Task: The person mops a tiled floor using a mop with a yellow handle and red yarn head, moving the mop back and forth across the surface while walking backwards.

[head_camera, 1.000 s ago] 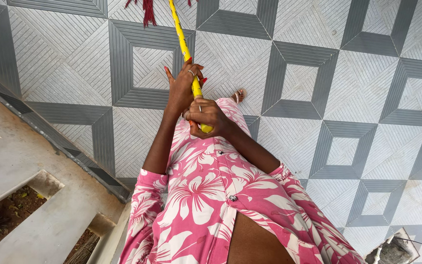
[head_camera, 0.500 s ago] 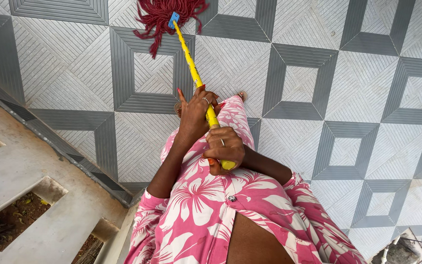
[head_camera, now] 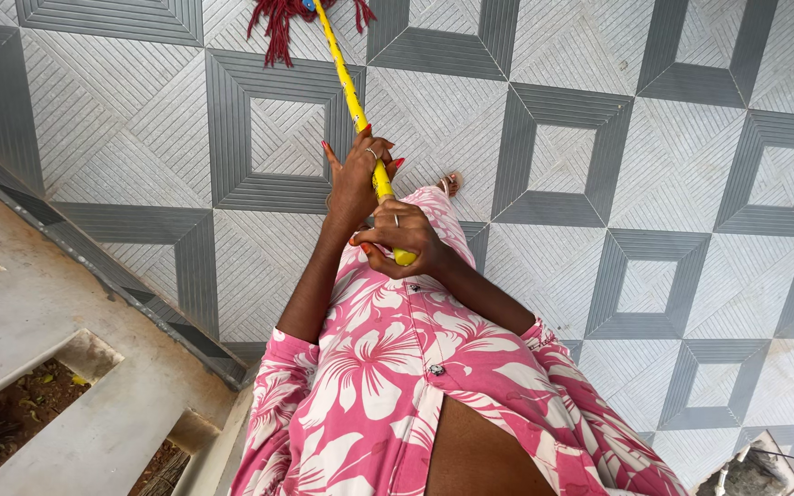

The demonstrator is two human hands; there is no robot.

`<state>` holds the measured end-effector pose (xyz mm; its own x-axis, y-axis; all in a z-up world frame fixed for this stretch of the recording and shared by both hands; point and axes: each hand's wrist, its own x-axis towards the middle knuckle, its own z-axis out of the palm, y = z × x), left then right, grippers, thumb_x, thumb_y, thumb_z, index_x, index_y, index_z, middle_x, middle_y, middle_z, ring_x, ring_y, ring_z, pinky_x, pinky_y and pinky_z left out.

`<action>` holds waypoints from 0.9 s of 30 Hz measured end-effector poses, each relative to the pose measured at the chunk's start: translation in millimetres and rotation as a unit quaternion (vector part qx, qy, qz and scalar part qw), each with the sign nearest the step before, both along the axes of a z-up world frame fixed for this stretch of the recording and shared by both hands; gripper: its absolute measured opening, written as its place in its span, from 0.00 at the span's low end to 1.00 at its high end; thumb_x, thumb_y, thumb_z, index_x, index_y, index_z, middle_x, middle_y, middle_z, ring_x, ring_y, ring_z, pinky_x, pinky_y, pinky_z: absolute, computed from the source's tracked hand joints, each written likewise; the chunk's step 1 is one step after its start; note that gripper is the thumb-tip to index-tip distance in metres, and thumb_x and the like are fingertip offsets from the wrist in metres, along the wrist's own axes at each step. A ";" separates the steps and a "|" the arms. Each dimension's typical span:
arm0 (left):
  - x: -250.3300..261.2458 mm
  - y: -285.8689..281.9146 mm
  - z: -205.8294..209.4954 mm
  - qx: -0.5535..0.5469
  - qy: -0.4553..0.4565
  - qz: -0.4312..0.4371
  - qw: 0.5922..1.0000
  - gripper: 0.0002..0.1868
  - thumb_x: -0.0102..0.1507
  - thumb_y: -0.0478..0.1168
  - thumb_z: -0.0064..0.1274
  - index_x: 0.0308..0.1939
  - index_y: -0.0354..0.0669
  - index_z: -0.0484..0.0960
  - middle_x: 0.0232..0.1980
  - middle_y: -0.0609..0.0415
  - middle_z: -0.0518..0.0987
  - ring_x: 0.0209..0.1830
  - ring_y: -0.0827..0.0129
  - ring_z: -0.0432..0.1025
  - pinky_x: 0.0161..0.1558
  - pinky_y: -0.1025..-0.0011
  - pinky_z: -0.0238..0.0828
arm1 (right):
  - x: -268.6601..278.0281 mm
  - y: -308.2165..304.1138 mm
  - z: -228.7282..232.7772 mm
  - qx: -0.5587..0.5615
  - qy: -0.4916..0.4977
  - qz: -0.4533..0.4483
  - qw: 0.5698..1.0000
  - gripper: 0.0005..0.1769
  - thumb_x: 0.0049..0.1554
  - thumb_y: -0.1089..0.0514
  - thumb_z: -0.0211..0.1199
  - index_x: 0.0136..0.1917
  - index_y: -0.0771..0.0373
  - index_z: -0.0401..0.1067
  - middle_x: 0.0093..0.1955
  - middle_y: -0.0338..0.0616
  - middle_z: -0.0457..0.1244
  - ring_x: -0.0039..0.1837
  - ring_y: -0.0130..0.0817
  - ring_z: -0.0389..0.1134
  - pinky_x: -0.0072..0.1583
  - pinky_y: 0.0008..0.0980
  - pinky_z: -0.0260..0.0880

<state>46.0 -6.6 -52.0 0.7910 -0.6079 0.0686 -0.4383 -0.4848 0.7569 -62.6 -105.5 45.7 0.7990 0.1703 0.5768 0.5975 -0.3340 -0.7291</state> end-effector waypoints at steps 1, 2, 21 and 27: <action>-0.4 0.3 -0.3 -0.002 0.005 0.004 1.000 0.06 0.65 0.37 0.59 0.38 0.45 0.76 0.56 0.59 0.81 0.78 0.54 0.59 0.64 0.16 0.17 | 1.2 1.0 -0.4 0.006 -0.005 -0.003 1.000 0.13 0.45 0.69 0.67 0.46 0.62 0.77 0.31 0.36 0.58 0.36 0.33 0.61 0.45 0.36 0.63; -1.5 0.8 1.7 0.000 0.010 0.006 1.000 0.06 0.65 0.37 0.59 0.38 0.45 0.76 0.56 0.59 0.81 0.78 0.54 0.59 0.64 0.16 0.17 | 1.7 1.8 0.9 0.012 -0.010 -0.007 1.000 0.13 0.45 0.69 0.66 0.45 0.62 0.77 0.32 0.37 0.59 0.37 0.34 0.61 0.46 0.37 0.64; -30.9 5.9 60.9 0.002 -0.006 -0.010 1.000 0.08 0.61 0.39 0.61 0.38 0.44 0.76 0.47 0.59 0.80 0.72 0.54 0.64 0.67 0.18 0.22 | -12.8 -7.5 40.5 0.039 -0.041 0.097 0.994 0.08 0.41 0.68 0.61 0.38 0.65 0.71 0.30 0.38 0.59 0.33 0.37 0.62 0.43 0.38 0.65; -36.7 3.2 52.2 -0.005 -0.011 -0.007 1.000 0.09 0.62 0.40 0.62 0.39 0.45 0.77 0.46 0.58 0.80 0.72 0.54 0.64 0.67 0.19 0.24 | -19.9 -10.7 40.3 0.042 -0.031 0.088 0.995 0.09 0.43 0.68 0.63 0.40 0.64 0.72 0.30 0.38 0.57 0.33 0.37 0.60 0.44 0.38 0.66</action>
